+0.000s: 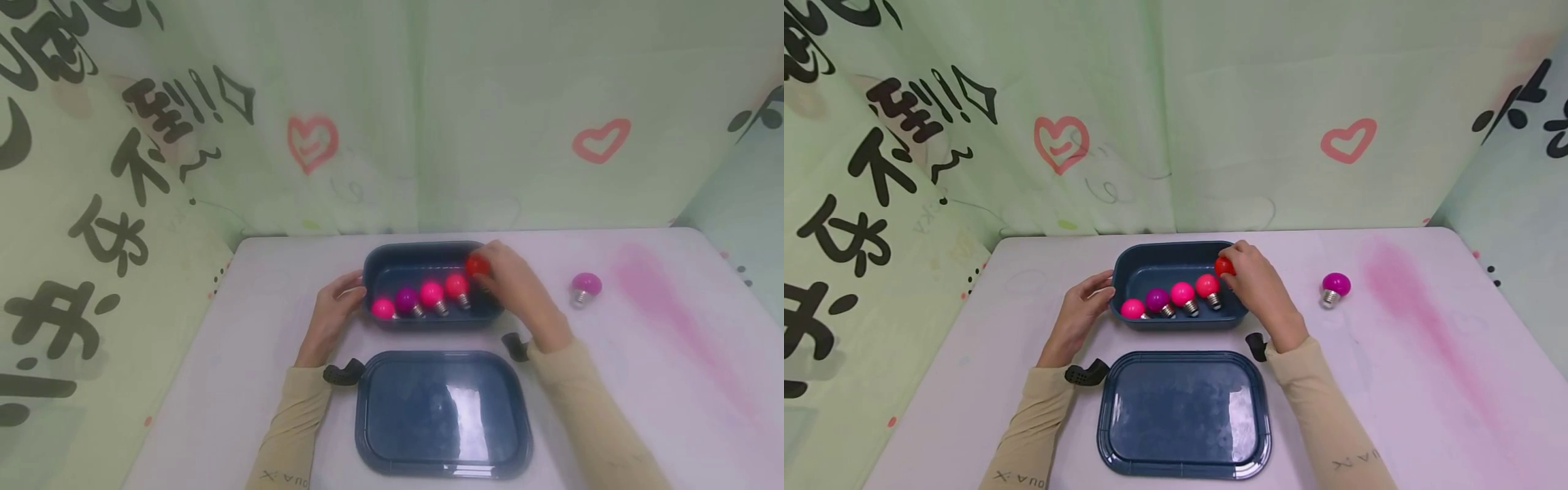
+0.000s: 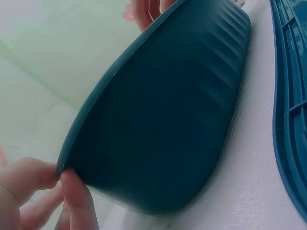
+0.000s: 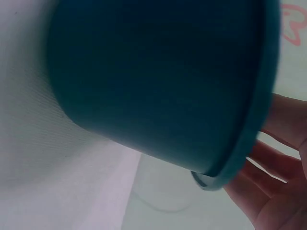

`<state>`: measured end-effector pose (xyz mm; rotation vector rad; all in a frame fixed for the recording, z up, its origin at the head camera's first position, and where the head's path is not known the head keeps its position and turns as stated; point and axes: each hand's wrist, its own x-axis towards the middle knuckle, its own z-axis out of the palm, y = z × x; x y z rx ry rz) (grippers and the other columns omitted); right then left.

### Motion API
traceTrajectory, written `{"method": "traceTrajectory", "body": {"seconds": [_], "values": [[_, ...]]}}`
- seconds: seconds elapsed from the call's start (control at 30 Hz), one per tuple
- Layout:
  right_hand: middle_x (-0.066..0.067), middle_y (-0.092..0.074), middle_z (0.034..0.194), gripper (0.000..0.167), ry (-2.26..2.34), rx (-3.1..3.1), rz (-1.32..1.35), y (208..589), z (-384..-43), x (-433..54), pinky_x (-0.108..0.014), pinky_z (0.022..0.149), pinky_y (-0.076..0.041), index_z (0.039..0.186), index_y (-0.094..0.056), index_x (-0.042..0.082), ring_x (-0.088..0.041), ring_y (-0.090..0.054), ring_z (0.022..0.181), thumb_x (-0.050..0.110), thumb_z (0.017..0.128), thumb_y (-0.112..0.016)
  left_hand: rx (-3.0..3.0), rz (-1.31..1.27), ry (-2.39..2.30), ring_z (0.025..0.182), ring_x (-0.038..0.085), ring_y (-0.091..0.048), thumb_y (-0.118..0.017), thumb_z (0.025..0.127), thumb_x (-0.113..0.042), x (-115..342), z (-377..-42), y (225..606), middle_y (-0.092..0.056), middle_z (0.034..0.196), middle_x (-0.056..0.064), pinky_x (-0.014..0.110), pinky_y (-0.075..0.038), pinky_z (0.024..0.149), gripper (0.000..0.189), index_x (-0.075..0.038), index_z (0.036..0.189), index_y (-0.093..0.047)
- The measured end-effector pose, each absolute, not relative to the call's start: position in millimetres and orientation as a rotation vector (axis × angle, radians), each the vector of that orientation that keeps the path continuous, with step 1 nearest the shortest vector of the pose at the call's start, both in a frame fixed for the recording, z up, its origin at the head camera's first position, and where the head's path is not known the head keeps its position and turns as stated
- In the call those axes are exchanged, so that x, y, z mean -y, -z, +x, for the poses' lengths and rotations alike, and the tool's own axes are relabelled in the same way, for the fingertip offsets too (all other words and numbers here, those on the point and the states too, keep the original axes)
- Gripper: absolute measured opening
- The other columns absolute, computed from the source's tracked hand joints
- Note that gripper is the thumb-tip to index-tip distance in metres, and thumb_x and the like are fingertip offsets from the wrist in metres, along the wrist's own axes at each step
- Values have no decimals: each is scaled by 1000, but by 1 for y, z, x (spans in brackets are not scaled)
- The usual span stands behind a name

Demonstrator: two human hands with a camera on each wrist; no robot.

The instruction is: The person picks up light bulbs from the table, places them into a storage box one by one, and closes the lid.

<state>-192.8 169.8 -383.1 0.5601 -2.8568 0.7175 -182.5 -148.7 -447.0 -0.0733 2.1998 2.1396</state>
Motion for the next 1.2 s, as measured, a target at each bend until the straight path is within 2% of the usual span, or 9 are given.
{"method": "traceTrajectory", "body": {"seconds": [0.53,0.93,1.2], "values": [[-23,-62,109,38,-664,2899,536,394,-203,-164,-50,91,-53,117,-62,-8,-38,-59,103,0,82,-76,-2183,-79,-2139,110,17,-62,-66,93,-9,149,-184,449,-60,129,19,24,-52,89,42,-6,135,-60],[-24,-63,107,33,-629,2867,595,401,-210,-161,-51,91,-52,112,-64,-9,-39,-60,103,-3,81,-74,-2225,-84,-2115,114,22,-63,-67,92,-12,149,-184,448,-63,126,15,37,-53,98,40,-8,132,-62],[-23,-63,104,26,-607,2853,623,406,-212,-159,-50,90,-53,107,-66,-7,-38,-60,101,-4,82,-72,-2214,-89,-2114,114,23,-62,-66,93,-11,150,-183,447,-63,127,17,36,-52,98,40,-7,133,-62]]}}
